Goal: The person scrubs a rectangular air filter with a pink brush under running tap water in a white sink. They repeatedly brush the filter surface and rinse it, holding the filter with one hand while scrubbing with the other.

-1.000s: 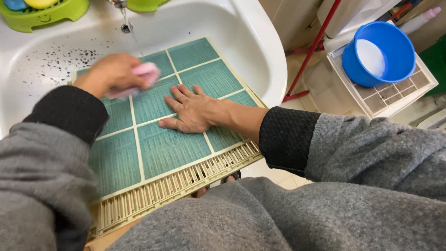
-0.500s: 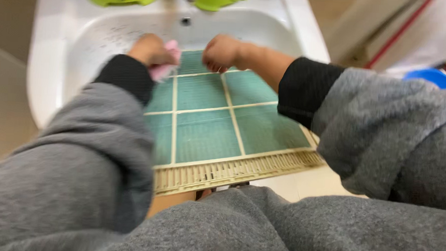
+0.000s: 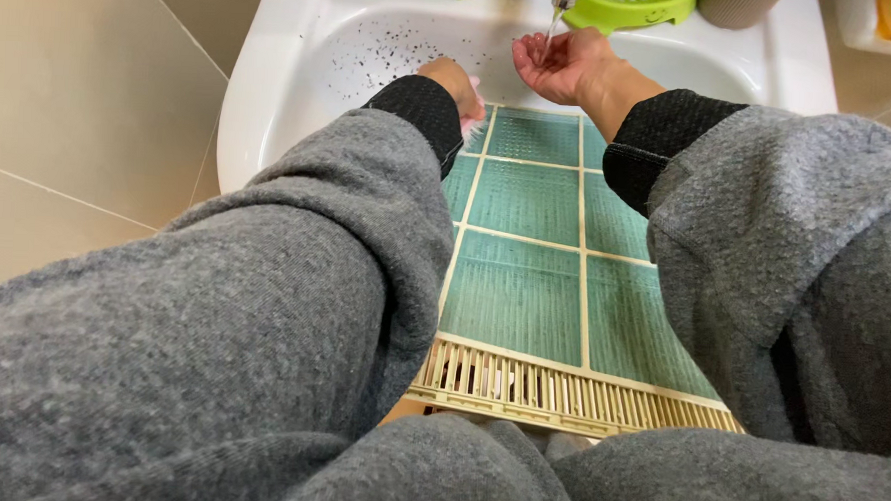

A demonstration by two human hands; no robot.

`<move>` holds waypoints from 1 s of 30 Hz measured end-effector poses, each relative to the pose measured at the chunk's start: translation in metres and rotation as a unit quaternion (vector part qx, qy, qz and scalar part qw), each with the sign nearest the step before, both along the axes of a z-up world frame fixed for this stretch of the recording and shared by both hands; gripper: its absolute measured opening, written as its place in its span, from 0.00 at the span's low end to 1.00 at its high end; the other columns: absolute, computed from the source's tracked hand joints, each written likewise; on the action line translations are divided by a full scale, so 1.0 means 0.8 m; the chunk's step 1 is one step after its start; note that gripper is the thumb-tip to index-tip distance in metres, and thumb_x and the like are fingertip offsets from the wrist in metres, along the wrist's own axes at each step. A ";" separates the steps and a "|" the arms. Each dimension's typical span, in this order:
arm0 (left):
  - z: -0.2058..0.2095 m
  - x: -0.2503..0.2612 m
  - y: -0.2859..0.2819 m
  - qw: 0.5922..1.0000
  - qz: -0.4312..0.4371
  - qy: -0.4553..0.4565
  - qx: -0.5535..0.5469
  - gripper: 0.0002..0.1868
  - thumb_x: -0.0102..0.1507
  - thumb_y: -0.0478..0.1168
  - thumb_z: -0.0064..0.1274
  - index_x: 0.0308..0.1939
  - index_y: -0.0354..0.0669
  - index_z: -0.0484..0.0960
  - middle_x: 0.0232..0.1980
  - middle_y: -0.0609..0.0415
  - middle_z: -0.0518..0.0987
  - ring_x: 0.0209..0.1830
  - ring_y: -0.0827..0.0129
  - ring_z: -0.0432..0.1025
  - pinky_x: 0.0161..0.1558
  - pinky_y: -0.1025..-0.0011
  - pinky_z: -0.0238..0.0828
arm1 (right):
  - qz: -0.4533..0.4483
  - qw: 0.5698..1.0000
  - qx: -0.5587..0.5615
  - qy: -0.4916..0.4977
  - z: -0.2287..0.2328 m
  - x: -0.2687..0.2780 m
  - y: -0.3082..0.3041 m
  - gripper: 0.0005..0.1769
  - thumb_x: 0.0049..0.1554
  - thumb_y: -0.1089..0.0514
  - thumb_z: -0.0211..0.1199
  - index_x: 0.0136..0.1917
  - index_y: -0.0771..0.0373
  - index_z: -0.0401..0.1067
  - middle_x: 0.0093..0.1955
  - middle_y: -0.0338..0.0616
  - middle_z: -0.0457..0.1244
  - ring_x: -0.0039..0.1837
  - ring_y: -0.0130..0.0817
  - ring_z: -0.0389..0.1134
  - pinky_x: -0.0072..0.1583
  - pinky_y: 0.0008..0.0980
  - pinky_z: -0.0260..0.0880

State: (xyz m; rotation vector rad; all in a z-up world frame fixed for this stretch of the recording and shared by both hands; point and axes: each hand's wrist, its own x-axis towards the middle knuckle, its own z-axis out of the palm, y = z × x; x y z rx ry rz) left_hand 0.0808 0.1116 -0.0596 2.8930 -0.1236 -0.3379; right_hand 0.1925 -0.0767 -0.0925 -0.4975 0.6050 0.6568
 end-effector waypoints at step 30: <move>-0.032 0.014 0.017 0.996 0.072 0.048 -0.022 0.21 0.57 0.55 0.69 0.40 0.42 0.88 0.42 0.46 0.85 0.39 0.58 0.79 0.44 0.61 0.75 | 0.421 0.884 -0.090 -0.184 0.042 -0.029 0.029 0.20 0.69 0.61 0.39 0.56 0.78 0.68 0.51 0.59 0.67 0.55 0.48 0.73 0.61 0.41 0.77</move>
